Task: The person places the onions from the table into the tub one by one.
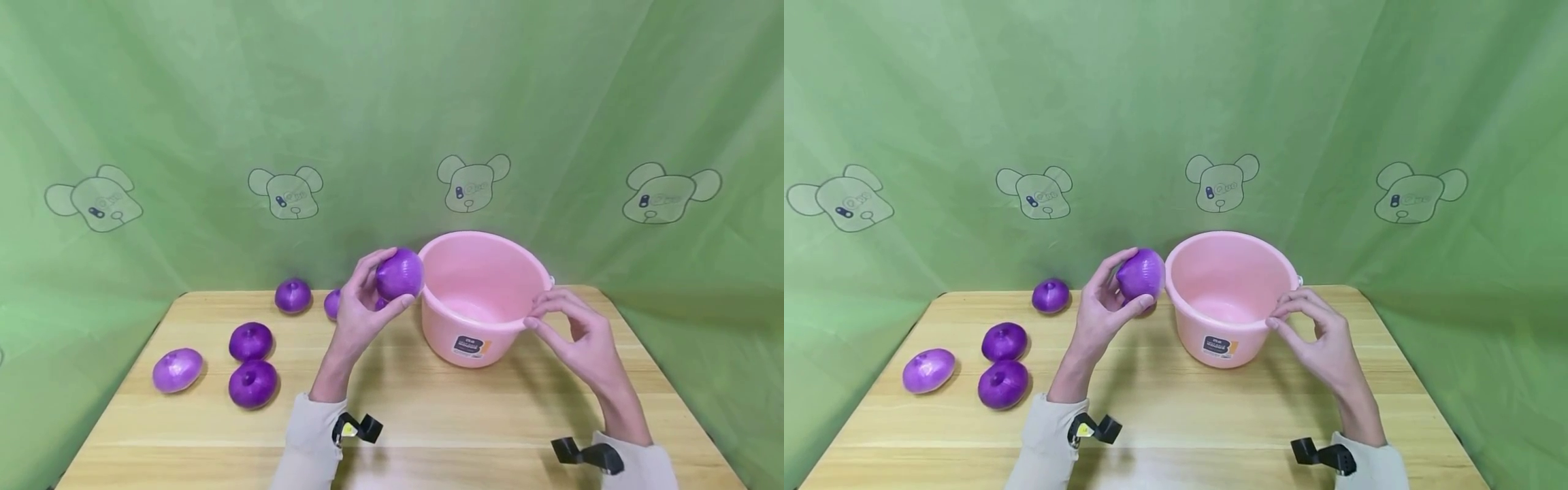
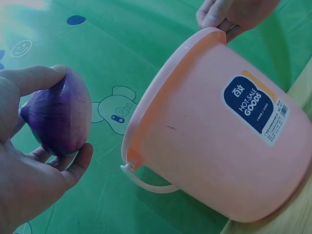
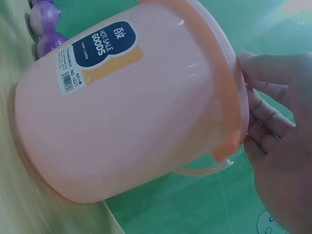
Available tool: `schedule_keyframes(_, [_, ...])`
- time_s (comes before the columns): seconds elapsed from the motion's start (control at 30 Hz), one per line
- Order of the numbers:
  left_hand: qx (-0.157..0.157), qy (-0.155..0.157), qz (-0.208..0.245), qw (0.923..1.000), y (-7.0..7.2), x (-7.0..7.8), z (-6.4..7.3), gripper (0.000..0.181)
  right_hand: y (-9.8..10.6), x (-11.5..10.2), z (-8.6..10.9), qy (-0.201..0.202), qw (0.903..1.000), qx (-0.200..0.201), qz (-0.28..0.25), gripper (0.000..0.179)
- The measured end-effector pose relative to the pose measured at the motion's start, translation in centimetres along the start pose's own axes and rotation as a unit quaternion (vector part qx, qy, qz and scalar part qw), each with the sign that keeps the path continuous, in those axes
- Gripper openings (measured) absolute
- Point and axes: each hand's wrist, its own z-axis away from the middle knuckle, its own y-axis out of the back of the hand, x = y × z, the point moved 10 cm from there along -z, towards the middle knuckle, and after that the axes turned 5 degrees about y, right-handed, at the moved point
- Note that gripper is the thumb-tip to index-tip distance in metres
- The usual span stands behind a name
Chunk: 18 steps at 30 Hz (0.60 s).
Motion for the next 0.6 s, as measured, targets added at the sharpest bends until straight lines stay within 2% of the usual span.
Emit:
schedule_keyframes(0.2, [-0.006,0.002,-0.006,1.0,-0.5,-0.2,0.1,0.071,0.1,0.4,0.2,-0.058,0.998,-0.007,0.024,0.03])
schedule_keyframes(0.4, [-0.014,0.009,-0.004,0.9999,-1.0,-0.4,0.3,0.071,0.0,0.3,0.2,-0.061,0.9979,-0.012,0.017,0.031])
schedule_keyframes(0.6, [-0.017,0.014,0.004,0.9997,-1.7,-0.6,0.3,0.071,0.1,0.2,0.2,-0.053,0.998,-0.017,0.031,0.03])
